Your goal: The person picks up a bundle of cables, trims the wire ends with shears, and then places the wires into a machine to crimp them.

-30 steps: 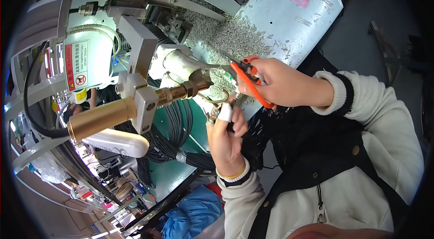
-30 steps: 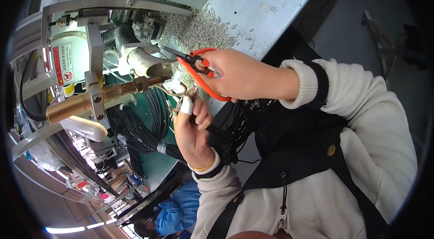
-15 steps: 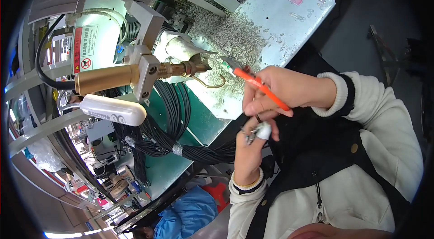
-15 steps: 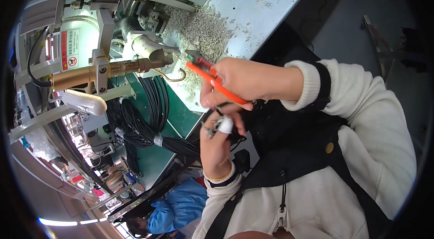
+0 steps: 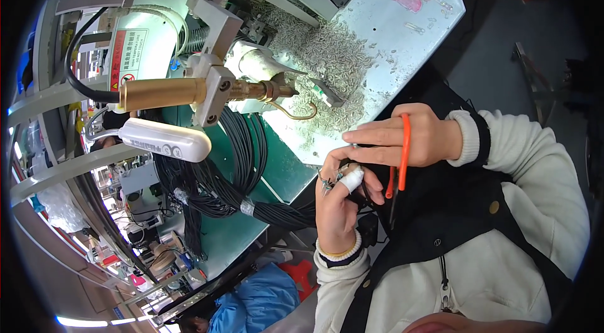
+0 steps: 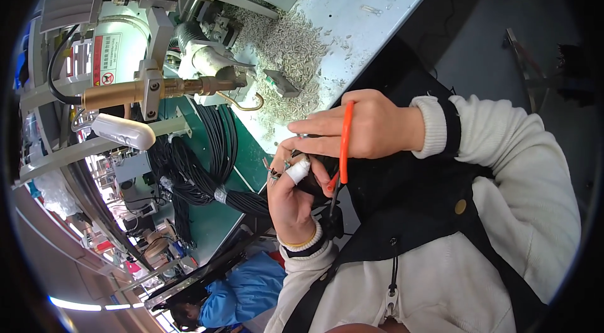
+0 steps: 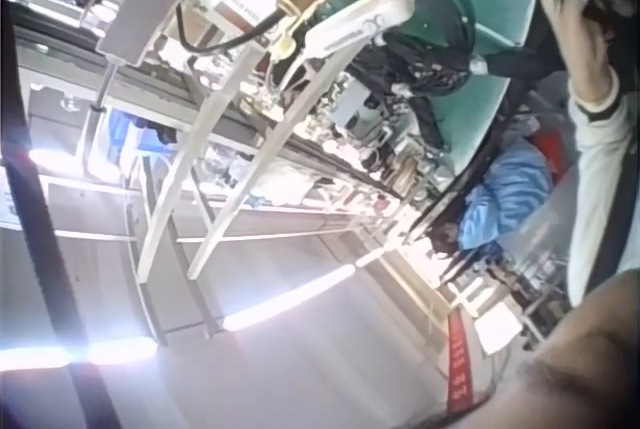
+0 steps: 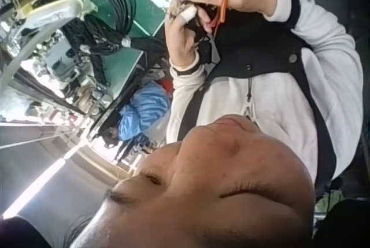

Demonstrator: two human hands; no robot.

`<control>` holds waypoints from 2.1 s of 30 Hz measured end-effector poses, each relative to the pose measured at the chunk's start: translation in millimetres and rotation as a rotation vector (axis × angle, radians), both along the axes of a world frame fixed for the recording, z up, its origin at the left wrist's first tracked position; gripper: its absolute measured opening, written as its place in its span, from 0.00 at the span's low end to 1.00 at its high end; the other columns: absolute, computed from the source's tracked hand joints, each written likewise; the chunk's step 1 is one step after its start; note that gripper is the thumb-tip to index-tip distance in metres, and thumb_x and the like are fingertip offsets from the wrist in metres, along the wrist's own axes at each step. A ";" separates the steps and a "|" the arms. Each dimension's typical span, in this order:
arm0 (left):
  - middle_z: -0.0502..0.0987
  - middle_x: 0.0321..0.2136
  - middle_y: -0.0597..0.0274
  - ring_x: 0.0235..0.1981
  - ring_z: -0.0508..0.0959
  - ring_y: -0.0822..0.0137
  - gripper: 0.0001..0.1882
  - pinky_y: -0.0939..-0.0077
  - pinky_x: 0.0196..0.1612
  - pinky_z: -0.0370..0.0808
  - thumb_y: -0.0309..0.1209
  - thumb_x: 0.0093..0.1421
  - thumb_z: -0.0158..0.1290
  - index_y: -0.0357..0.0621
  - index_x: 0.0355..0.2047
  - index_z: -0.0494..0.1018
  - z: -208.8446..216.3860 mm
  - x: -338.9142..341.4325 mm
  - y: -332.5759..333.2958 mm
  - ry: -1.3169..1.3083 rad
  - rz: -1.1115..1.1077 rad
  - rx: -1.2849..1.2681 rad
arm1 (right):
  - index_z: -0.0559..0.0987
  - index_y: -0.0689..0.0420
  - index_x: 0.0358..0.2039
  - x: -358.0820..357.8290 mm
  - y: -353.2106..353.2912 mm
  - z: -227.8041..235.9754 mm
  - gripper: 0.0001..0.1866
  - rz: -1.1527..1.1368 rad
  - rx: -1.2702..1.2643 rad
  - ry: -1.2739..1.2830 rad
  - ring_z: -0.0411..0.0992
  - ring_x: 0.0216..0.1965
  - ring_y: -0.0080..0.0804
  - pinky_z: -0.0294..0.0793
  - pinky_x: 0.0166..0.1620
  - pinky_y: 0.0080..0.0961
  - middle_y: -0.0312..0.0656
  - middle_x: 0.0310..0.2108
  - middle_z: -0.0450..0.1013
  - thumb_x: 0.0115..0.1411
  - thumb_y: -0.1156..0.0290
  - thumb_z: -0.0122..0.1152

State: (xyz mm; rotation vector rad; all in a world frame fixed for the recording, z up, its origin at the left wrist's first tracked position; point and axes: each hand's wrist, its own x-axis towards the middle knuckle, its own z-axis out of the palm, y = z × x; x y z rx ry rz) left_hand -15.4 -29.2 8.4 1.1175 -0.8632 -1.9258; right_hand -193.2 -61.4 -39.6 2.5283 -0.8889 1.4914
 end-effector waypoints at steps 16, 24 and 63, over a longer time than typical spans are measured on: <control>0.70 0.25 0.69 0.25 0.68 0.82 0.11 0.91 0.27 0.63 0.17 0.49 0.51 0.35 0.35 0.69 -43.9 -9.5 25.4 -0.544 0.119 -0.473 | 0.73 0.55 0.21 -2.3 10.0 13.7 0.05 0.146 0.434 0.055 0.67 0.15 0.30 0.62 0.17 0.21 0.34 0.18 0.69 0.43 0.73 0.60; 0.67 0.23 0.71 0.17 0.60 0.86 0.11 0.91 0.18 0.54 0.17 0.51 0.49 0.37 0.36 0.68 -31.0 -8.2 27.5 -0.237 0.238 -0.213 | 0.73 0.54 0.23 0.4 9.1 11.3 0.06 0.249 0.449 0.026 0.67 0.15 0.30 0.61 0.17 0.20 0.34 0.17 0.71 0.42 0.74 0.61; 0.68 0.21 0.67 0.14 0.60 0.83 0.07 0.89 0.14 0.54 0.17 0.51 0.49 0.36 0.31 0.66 -31.7 -16.7 32.5 -0.346 0.423 -0.327 | 0.68 0.63 0.30 17.5 33.5 10.8 0.03 0.384 1.404 -0.708 0.69 0.46 0.35 0.68 0.42 0.21 0.44 0.31 0.70 0.56 0.77 0.50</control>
